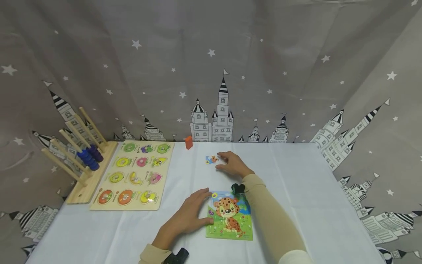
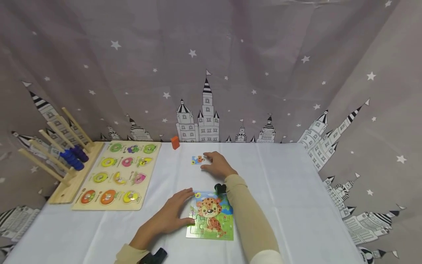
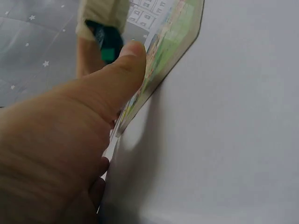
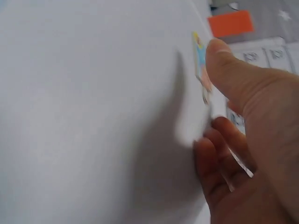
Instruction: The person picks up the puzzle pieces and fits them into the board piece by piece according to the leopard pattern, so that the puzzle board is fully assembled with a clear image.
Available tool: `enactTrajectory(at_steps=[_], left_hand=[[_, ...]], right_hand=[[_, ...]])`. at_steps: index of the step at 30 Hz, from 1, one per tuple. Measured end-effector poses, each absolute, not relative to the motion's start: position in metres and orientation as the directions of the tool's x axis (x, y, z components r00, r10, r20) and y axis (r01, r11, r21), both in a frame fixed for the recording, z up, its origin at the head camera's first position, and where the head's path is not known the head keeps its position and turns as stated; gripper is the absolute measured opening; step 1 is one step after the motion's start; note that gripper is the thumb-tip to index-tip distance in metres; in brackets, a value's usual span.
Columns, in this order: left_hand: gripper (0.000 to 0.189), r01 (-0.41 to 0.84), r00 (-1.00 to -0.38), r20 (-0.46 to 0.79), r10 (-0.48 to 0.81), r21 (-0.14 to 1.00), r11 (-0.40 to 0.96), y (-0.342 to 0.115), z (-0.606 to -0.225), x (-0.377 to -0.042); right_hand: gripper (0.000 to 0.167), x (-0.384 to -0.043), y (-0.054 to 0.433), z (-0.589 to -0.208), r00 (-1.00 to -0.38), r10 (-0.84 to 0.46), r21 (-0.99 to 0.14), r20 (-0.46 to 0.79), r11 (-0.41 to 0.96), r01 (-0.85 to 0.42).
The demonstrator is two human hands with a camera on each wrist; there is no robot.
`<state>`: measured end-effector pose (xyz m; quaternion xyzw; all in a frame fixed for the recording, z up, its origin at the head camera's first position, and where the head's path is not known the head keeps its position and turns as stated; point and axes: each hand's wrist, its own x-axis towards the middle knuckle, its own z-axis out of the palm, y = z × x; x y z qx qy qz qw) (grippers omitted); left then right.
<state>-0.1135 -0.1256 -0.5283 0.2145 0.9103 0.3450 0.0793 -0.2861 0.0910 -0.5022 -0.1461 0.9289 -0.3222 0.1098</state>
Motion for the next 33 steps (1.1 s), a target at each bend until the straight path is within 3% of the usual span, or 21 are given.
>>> enactTrajectory(at_steps=[5,9,13,15,22,28,33], left_hand=[[0.089,0.375,-0.885,0.035,0.465,0.645,0.666,-0.125,-0.529,-0.114],[0.089,0.401,-0.874,0.048,0.484,0.632,0.663,-0.123,-0.529,-0.114],[0.091,0.406,-0.876,0.039,0.482,0.602,0.688,-0.124,-0.530,-0.114],[0.091,0.400,-0.880,0.031,0.475,0.588,0.703,-0.126,-0.531,-0.114],[0.094,0.381,-0.881,0.010,0.472,0.605,0.699,-0.128,-0.529,-0.114],[0.101,0.371,-0.877,-0.018,0.480,0.607,0.702,-0.125,-0.530,-0.114],[0.101,0.353,-0.887,-0.028,0.461,0.603,0.716,-0.127,-0.530,-0.113]], right_hand=[[0.054,-0.297,0.072,-0.499,-0.937,-0.339,-0.547,-0.079,0.801,-0.244],[0.040,-0.295,0.069,-0.494,-0.956,-0.265,-0.503,-0.128,0.848,-0.167],[0.044,-0.290,0.072,-0.489,-0.958,-0.197,-0.434,-0.210,0.896,-0.089],[0.044,-0.289,0.075,-0.487,-0.956,-0.211,-0.441,-0.206,0.892,-0.103],[0.057,-0.294,0.079,-0.492,-0.881,-0.439,-0.515,-0.176,0.804,-0.298],[0.042,-0.291,0.086,-0.490,-0.910,-0.357,-0.507,-0.209,0.836,-0.212],[0.022,-0.269,0.094,-0.481,-0.935,-0.319,-0.642,-0.157,0.752,-0.149]])
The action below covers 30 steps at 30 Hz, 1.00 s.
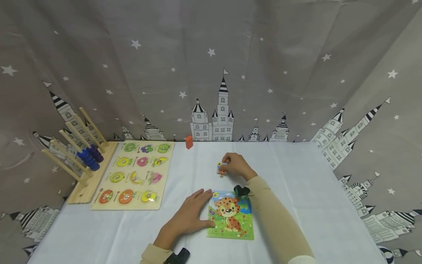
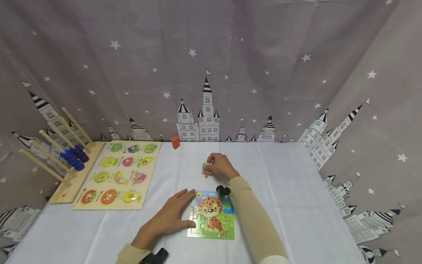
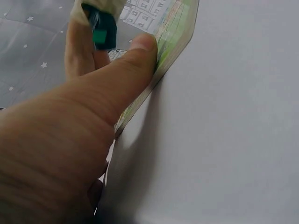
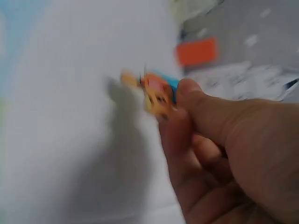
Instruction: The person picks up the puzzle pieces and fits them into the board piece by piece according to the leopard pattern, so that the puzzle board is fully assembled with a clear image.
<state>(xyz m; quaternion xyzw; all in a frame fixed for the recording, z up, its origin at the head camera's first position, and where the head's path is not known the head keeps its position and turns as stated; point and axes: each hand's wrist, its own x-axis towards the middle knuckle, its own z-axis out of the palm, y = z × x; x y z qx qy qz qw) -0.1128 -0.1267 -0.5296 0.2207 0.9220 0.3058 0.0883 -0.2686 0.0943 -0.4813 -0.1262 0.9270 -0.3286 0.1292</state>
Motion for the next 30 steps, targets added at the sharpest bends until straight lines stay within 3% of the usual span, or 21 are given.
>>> enactTrajectory(at_steps=[4,10,16,30], left_hand=[[0.103,0.338,-0.892,-0.040,0.450,0.604,0.722,-0.127,-0.529,-0.112],[0.105,0.360,-0.884,-0.024,0.467,0.602,0.712,-0.129,-0.527,-0.116],[0.105,0.359,-0.880,-0.028,0.474,0.613,0.704,-0.129,-0.527,-0.116],[0.107,0.358,-0.883,-0.029,0.469,0.605,0.711,-0.131,-0.531,-0.113]], right_hand=[[0.016,-0.228,0.100,-0.474,-0.892,-0.423,-0.709,-0.159,0.678,-0.195],[0.014,-0.180,0.101,-0.482,-0.840,-0.521,-0.710,-0.152,0.649,-0.274],[0.013,-0.168,0.095,-0.491,-0.877,-0.469,-0.661,-0.100,0.690,-0.294],[0.018,-0.161,0.084,-0.495,-0.874,-0.486,-0.558,-0.025,0.732,-0.391]])
